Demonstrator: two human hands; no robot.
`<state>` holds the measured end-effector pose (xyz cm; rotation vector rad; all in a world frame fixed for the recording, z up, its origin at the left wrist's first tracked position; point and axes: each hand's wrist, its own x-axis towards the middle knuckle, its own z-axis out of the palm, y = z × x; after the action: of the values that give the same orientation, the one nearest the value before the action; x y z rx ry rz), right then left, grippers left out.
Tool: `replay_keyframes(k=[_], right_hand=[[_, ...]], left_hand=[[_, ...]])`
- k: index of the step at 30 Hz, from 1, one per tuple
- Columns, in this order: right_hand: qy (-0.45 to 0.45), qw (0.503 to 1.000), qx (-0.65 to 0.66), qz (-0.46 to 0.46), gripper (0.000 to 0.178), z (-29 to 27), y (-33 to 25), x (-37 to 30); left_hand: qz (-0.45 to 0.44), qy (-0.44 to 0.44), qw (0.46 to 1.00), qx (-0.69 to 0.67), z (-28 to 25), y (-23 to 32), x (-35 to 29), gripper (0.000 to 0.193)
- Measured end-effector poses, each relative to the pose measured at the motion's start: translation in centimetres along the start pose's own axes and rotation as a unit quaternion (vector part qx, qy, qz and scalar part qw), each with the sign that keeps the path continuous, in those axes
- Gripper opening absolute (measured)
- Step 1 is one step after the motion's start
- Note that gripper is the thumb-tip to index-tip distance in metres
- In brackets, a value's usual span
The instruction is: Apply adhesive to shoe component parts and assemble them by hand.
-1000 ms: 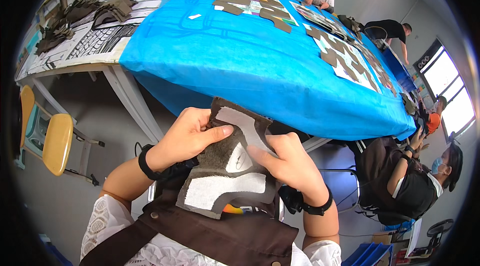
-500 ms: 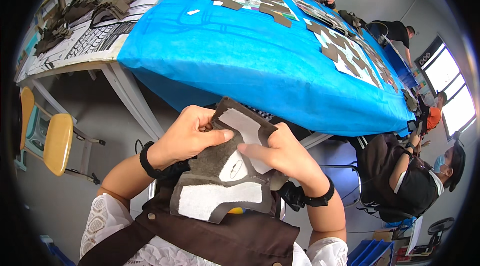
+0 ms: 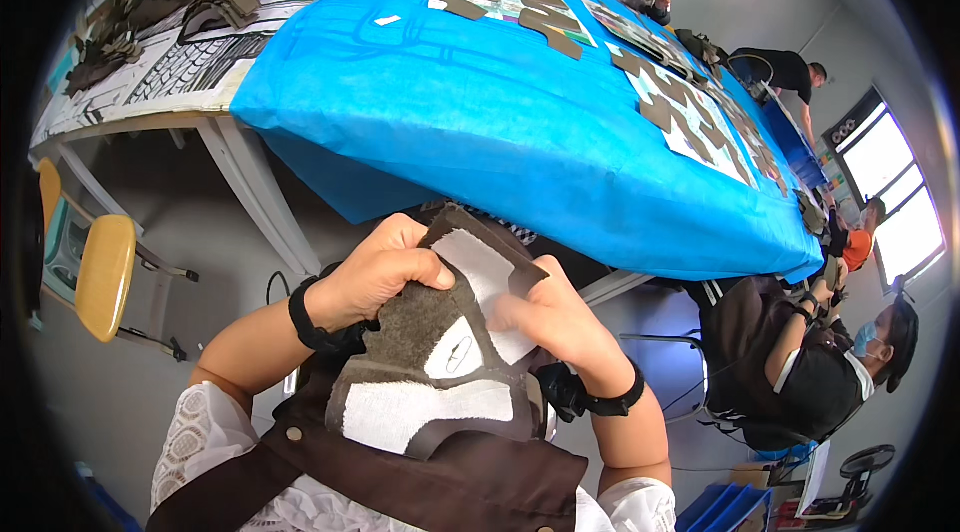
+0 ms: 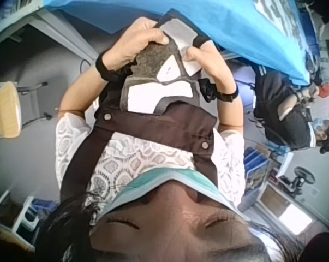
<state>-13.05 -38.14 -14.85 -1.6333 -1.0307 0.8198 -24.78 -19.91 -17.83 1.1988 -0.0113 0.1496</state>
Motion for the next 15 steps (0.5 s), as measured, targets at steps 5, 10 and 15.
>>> replay_keyframes(k=[5, 10, 15], right_hand=[[-0.032, 0.993, -0.107, 0.026, 0.022, -0.4, -0.9, -0.4], [0.019, 0.993, 0.063, 0.102, 0.037, 0.6, -1.9, -0.7], [0.068, 0.977, 0.169, 0.114, 0.029, 1.7, -0.6, -0.9]], left_hand=[[0.004, 0.008, 0.984, 0.178, 0.0, 0.4, -0.7, 0.016], [0.028, -0.017, 0.987, 0.156, 0.5, -0.6, -0.1, 0.025], [-0.017, -0.017, 0.999, 0.021, 0.5, -1.5, -0.4, 0.019]])
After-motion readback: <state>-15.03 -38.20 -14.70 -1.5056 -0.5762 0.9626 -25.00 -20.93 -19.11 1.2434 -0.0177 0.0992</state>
